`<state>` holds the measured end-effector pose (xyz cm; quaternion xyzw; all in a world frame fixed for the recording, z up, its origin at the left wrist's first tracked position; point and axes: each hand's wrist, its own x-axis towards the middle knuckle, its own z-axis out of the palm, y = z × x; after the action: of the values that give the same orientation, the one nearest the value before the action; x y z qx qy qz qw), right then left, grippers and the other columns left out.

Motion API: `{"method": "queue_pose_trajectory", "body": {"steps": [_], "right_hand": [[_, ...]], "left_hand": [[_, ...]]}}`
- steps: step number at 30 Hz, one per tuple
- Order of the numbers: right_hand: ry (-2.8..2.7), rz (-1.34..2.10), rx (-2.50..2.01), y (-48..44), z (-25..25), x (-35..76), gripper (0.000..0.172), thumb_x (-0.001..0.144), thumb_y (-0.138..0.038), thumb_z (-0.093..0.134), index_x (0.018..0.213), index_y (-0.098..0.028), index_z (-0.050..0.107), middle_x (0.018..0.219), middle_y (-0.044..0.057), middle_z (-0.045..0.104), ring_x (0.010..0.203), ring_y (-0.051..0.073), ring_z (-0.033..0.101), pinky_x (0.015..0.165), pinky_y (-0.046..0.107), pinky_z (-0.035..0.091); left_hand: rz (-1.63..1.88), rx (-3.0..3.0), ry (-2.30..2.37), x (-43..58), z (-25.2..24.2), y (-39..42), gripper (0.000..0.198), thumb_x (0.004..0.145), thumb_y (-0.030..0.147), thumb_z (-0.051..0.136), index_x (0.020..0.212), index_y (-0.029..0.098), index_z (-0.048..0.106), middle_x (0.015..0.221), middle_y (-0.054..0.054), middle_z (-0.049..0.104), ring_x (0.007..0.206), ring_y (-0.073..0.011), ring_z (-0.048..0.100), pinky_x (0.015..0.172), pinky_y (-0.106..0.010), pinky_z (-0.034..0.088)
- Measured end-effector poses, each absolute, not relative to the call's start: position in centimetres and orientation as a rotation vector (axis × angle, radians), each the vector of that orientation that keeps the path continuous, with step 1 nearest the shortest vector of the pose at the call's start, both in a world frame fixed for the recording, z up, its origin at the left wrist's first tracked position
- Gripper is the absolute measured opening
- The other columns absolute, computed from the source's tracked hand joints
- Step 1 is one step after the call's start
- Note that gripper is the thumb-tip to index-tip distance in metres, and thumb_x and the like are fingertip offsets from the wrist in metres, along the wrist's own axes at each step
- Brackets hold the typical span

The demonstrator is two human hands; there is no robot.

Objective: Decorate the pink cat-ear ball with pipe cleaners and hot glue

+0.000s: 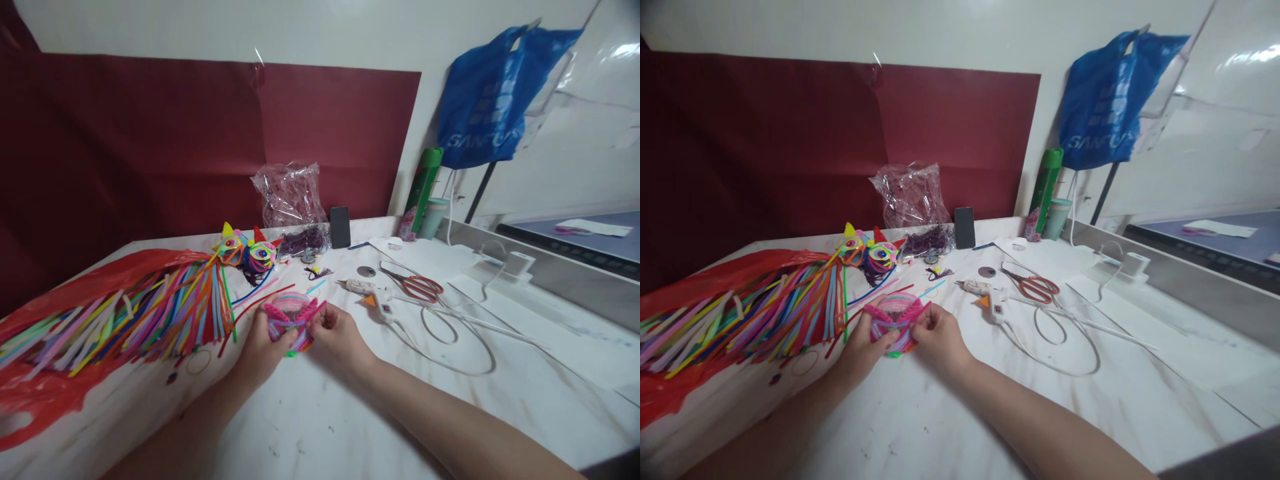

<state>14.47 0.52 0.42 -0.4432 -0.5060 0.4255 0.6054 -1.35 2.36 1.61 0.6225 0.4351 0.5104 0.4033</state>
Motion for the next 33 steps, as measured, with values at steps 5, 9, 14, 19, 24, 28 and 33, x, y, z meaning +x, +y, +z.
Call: {"method": "queue_pose_trajectory", "body": {"steps": [5, 9, 14, 19, 24, 28, 33], "right_hand": [[-1.165, 0.994, -1.041, 0.3, 0.6, 14.4, 0.016, 0.059, -0.026, 0.056, 0.056, -0.023, 0.041, 0.051, -0.008, 0.043, 0.05, 0.008, 0.036, 0.047, 0.021, 0.03], [-1.159, 1.007, -1.059, 0.2, 0.5, 14.3, 0.018, 0.06, -0.027, 0.059, 0.056, -0.022, 0.042, 0.052, -0.007, 0.044, 0.051, 0.008, 0.037, 0.049, 0.022, 0.031], [-1.136, 1.093, -1.001, 0.1, 0.6, 14.4, 0.025, 0.063, -0.033, 0.066, 0.058, -0.022, 0.044, 0.054, -0.007, 0.046, 0.053, 0.009, 0.039, 0.051, 0.022, 0.033], [-1.103, 1.151, -0.987, 0.1, 0.9, 14.9, 0.016, 0.065, -0.035, 0.063, 0.066, -0.02, 0.056, 0.057, -0.004, 0.052, 0.055, 0.011, 0.045, 0.055, 0.024, 0.038], [-1.094, 1.015, -1.089, 0.1, 1.2, 16.1, 0.012, 0.065, -0.026, 0.054, 0.073, -0.021, 0.061, 0.054, -0.005, 0.051, 0.052, 0.012, 0.046, 0.049, 0.023, 0.036], [-1.125, 0.956, -1.113, -0.1, 1.2, 16.8, 0.013, 0.068, -0.023, 0.052, 0.075, -0.021, 0.062, 0.052, -0.007, 0.049, 0.047, 0.011, 0.044, 0.044, 0.021, 0.033], [-1.35, 0.791, -1.248, 0.7, 2.6, 18.2, 0.021, 0.076, -0.013, 0.048, 0.08, -0.02, 0.067, 0.047, -0.008, 0.048, 0.041, 0.01, 0.046, 0.042, 0.019, 0.035]], "left_hand": [[1.292, 1.525, 1.112, -0.9, 1.4, 2.4, 0.072, 0.055, 0.018, 0.081, 0.123, 0.023, 0.056, 0.125, -0.01, 0.061, 0.122, -0.0326, 0.055, 0.104, -0.046, 0.044], [1.329, 1.483, 1.099, -0.9, 0.2, 2.9, 0.078, 0.055, 0.019, 0.084, 0.127, 0.023, 0.054, 0.124, -0.01, 0.063, 0.119, -0.0324, 0.058, 0.1, -0.046, 0.046], [1.364, 1.398, 1.15, -0.9, -0.3, 3.3, 0.076, 0.052, 0.016, 0.085, 0.123, 0.023, 0.057, 0.119, -0.01, 0.064, 0.118, -0.0325, 0.059, 0.098, -0.045, 0.049], [1.305, 1.345, 1.16, -0.9, 0.4, 3.2, 0.08, 0.057, 0.021, 0.082, 0.131, 0.024, 0.05, 0.128, -0.01, 0.061, 0.118, -0.0295, 0.06, 0.097, -0.042, 0.05], [1.239, 1.252, 1.111, -1.6, 1.7, 3.2, 0.074, 0.059, 0.027, 0.081, 0.127, 0.022, 0.053, 0.122, -0.01, 0.067, 0.107, -0.0266, 0.067, 0.092, -0.041, 0.054], [1.252, 1.249, 1.069, -2.1, 1.7, 3.8, 0.064, 0.061, 0.03, 0.08, 0.121, 0.024, 0.057, 0.123, -0.01, 0.068, 0.108, -0.027, 0.067, 0.093, -0.042, 0.053], [1.209, 1.269, 1.186, -2.7, 0.3, 5.1, 0.062, 0.06, 0.034, 0.085, 0.117, 0.026, 0.062, 0.107, -0.008, 0.075, 0.099, -0.0309, 0.07, 0.087, -0.044, 0.056]]}}
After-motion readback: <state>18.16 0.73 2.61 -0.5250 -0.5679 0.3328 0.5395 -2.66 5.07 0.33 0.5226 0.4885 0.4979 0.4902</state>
